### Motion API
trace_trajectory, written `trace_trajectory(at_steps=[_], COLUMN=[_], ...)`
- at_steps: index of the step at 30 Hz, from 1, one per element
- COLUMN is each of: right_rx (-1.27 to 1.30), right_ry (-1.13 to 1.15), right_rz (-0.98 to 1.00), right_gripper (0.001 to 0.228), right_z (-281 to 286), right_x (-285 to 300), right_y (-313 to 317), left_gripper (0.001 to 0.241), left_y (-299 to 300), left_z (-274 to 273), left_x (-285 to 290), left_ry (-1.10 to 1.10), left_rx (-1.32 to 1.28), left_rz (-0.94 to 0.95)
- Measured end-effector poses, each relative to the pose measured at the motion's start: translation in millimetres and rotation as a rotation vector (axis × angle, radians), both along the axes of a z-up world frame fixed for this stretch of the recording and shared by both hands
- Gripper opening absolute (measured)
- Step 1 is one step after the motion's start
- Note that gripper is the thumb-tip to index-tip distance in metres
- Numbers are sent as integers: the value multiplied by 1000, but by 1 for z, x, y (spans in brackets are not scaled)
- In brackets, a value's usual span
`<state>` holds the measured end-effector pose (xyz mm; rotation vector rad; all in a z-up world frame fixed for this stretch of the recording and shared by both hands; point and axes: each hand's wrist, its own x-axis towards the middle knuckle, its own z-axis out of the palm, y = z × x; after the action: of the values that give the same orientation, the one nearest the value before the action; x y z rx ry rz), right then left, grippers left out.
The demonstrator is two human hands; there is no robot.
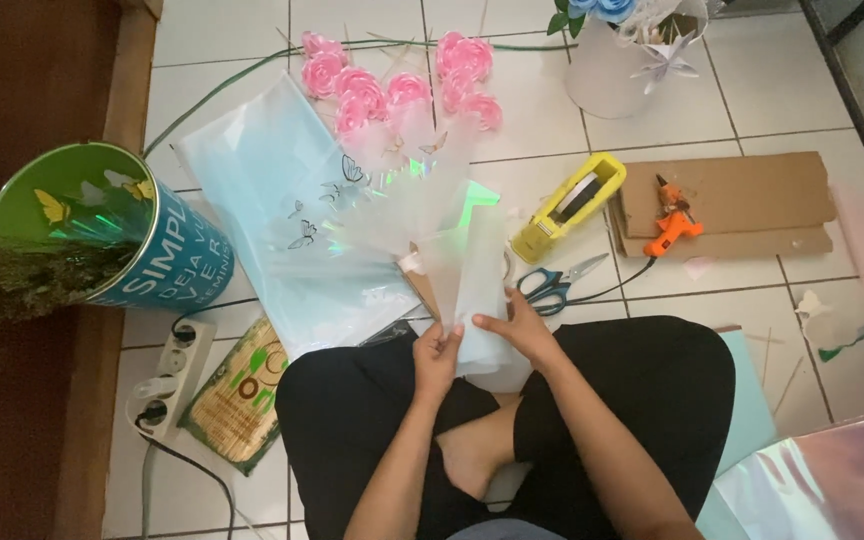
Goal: Assembling and wrapping a decorative flower bouquet with paper and butterfly ornaments.
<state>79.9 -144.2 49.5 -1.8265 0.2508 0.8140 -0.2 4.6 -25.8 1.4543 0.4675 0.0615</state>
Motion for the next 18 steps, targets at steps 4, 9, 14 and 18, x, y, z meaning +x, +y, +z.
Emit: trace_trajectory(at_steps=[4,9,14,18], right_rx=[208,317,256,330], right_ry=[120,-10,-95,-62], right_rz=[-103,-164,-74,-48], right_gripper=[93,39,33,35], right_z=[-30,-70,-53,-22], right_x=[-3,5,-2,-2], right_y=[-11,-31,-27,-21], left_gripper=[13,10,11,13], left_y=[1,4,6,7], left_z=[29,10,-6,1], left_x=[3,4,4,8], left_ry=[25,48,29,64], left_rx=[-101,-329,-335,-282], left_rz=[36,60,136,277])
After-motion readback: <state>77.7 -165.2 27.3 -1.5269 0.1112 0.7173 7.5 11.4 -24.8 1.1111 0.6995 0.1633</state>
